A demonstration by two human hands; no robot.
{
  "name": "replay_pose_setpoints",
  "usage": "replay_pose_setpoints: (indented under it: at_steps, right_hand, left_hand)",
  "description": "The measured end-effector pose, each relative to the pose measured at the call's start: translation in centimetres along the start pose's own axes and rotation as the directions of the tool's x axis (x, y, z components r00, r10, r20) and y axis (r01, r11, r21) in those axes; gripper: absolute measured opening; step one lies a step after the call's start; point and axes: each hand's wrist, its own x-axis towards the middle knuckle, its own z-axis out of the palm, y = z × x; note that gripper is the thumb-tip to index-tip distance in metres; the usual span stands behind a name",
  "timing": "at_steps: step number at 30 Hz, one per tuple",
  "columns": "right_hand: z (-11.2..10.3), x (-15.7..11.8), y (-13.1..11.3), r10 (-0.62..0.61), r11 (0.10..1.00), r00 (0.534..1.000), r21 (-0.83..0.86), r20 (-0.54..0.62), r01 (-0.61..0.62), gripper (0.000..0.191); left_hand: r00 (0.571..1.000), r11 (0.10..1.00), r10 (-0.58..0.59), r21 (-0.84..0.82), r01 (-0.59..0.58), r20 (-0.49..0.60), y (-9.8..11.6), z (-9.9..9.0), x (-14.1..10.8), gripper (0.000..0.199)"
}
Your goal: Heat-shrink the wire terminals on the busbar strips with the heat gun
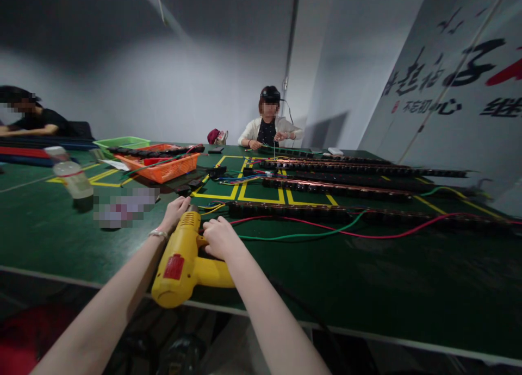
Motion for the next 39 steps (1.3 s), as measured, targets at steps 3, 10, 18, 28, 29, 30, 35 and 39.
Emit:
replay_pose_setpoints:
  at_steps: [3, 10, 18, 28, 29, 30, 35, 39]
  right_hand:
    - [0.0, 0.2, -0.1, -0.003, 1.0, 1.0, 0.012, 0.0, 0.003, 0.021]
    - [-0.1, -0.1, 0.2, -0.016, 0.999, 1.0, 0.03, 0.0, 0.016, 0.02]
    - [0.1, -0.6, 0.7, -0.005, 0.998, 1.0, 0.07, 0.009, 0.004, 0.021]
    - [-0.1, -3.4, 3.0, 0.091, 0.989, 0.995, 0.109, 0.05, -0.096, 0.014]
    - [-0.1, -3.7, 3.2, 0.101, 0.988, 0.994, 0.111, 0.051, -0.107, 0.014]
    - [-0.1, -3.9, 3.5, 0.112, 0.987, 0.992, 0.113, 0.052, -0.117, 0.014]
    - [-0.2, -5.2, 4.4, 0.161, 0.98, 0.985, 0.105, 0.067, -0.167, 0.011]
    - [-0.5, -5.5, 4.4, 0.181, 0.979, 0.98, 0.075, 0.084, -0.187, 0.011]
  left_hand:
    - [1.0, 0.999, -0.017, -0.03, 0.017, 0.004, 0.1, -0.1, 0.0, 0.043]
    - [1.0, 0.999, 0.006, -0.037, -0.005, 0.017, 0.1, -0.3, 0.0, 0.041]
    - [0.999, 0.999, 0.042, 0.003, -0.042, -0.016, 0.0, -0.2, -0.2, 0.045]
    - [0.999, 0.999, 0.04, 0.022, -0.039, -0.033, 0.0, 0.0, -0.3, 0.044]
    - [0.999, 0.999, 0.035, 0.021, -0.034, -0.033, 0.0, 0.0, -0.3, 0.043]
    - [0.999, 0.999, 0.031, 0.02, -0.03, -0.033, 0.0, 0.0, -0.3, 0.043]
    - [1.0, 0.999, 0.019, 0.026, -0.019, -0.024, 0.2, 0.0, -0.4, 0.043]
    - [1.0, 0.999, 0.005, 0.036, -0.004, -0.021, 0.5, -0.1, -0.4, 0.043]
